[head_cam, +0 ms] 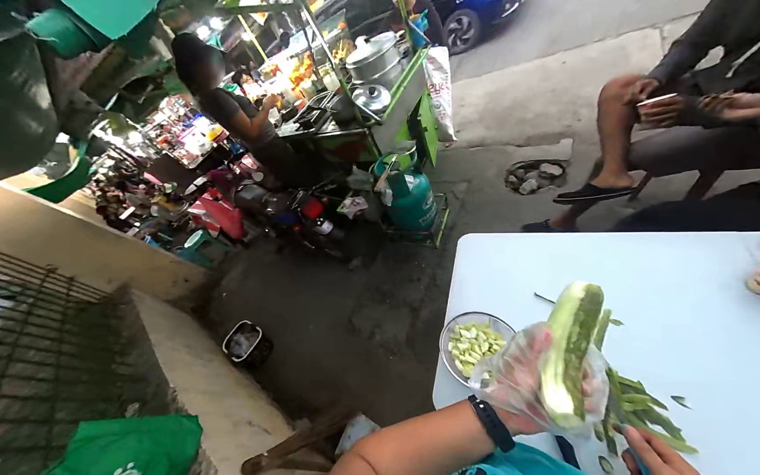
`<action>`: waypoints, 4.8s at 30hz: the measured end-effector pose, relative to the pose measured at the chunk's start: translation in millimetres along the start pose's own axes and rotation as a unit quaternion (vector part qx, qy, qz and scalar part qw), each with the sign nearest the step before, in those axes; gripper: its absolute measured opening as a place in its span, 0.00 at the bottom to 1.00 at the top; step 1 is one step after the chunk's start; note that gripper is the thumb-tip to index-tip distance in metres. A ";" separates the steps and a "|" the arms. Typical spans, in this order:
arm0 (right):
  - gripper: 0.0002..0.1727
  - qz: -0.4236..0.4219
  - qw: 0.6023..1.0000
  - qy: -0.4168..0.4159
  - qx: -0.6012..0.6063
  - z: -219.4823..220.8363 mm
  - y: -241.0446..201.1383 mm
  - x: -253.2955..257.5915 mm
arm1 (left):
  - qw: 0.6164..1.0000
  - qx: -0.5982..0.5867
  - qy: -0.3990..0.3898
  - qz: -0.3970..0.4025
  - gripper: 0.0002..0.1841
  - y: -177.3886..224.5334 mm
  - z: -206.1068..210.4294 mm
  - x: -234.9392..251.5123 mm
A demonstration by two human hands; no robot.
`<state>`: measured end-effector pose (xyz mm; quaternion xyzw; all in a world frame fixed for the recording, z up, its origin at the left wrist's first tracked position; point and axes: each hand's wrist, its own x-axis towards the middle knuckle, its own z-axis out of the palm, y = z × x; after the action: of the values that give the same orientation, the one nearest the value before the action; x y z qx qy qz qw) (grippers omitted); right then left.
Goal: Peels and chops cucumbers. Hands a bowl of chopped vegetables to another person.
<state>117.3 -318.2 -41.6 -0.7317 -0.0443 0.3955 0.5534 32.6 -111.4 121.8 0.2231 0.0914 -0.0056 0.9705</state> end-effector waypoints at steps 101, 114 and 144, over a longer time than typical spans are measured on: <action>0.20 -0.467 0.855 0.047 -0.221 -1.0 -118.6 -68.7 | 0.976 0.168 0.136 0.021 0.34 -3.9 4.5 2.4; 0.19 -0.503 0.809 0.160 -0.259 4.9 -115.9 -44.5 | 0.985 0.112 0.127 -0.017 0.40 -6.1 12.4 8.6; 0.21 -0.478 0.824 0.157 -0.260 3.7 -99.5 -29.6 | 0.985 0.072 0.136 -0.084 0.41 -9.0 0.6 15.1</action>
<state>131.8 -292.1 57.9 -0.7880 -0.4020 -0.0647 0.4618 47.1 -119.3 115.7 0.2822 0.2402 -0.0631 0.9267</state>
